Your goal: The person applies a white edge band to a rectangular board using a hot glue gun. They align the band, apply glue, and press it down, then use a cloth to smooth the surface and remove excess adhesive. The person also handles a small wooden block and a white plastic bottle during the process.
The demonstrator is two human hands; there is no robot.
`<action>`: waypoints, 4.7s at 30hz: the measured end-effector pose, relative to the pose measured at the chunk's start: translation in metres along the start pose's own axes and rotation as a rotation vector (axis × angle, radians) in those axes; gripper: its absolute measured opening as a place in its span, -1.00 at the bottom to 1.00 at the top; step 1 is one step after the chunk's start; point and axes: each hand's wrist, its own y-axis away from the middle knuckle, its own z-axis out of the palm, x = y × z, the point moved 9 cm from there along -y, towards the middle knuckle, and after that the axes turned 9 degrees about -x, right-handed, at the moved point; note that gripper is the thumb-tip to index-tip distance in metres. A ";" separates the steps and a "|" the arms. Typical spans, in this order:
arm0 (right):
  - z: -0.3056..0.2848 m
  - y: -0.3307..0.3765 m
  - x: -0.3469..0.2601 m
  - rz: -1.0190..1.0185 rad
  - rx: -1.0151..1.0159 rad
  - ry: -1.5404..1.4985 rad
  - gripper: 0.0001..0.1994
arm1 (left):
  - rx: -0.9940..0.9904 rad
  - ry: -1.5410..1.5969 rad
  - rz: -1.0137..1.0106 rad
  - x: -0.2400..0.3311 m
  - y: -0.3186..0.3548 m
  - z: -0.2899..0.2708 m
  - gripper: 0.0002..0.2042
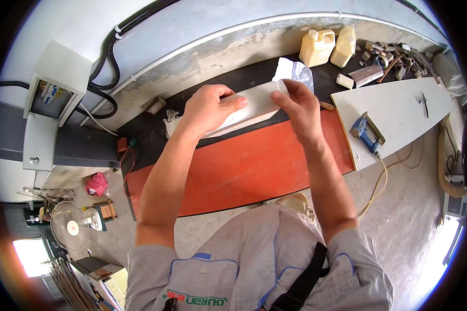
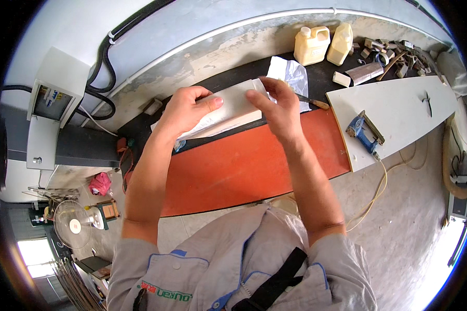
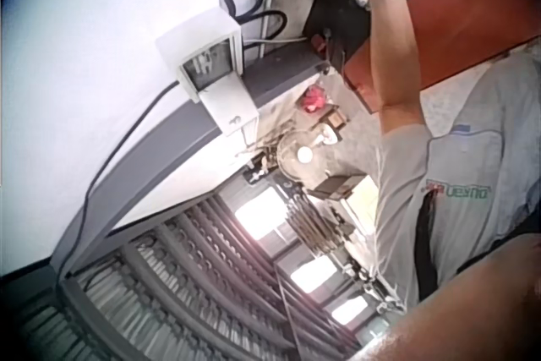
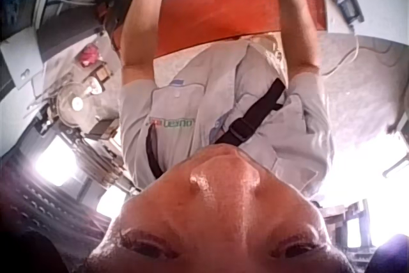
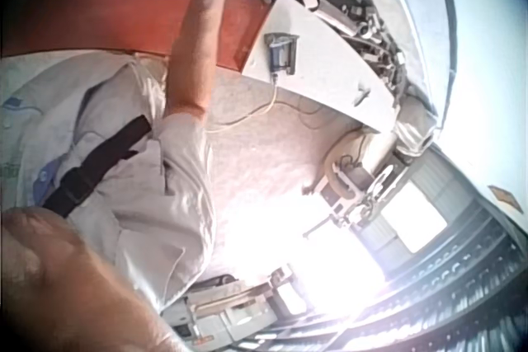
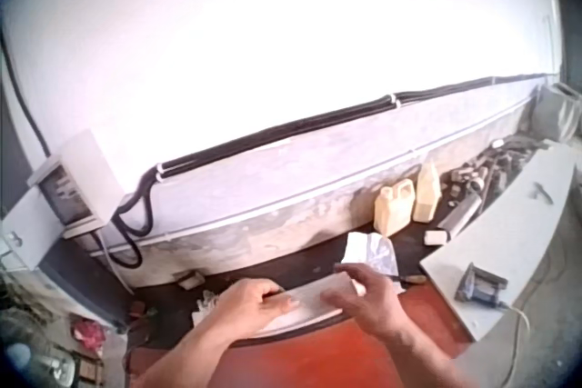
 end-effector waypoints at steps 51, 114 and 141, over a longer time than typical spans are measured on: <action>0.087 0.277 0.249 -0.136 -1.165 1.416 -0.76 | 0.210 -0.348 0.353 -0.194 0.178 0.352 -0.90; 0.102 0.060 -0.108 -0.325 -0.486 1.229 -0.46 | 1.123 -0.061 0.625 -0.097 0.233 -0.025 -0.73; 0.099 0.073 -0.107 -0.302 -0.399 1.317 -0.44 | 1.140 -0.418 0.874 -0.087 0.227 0.038 -0.79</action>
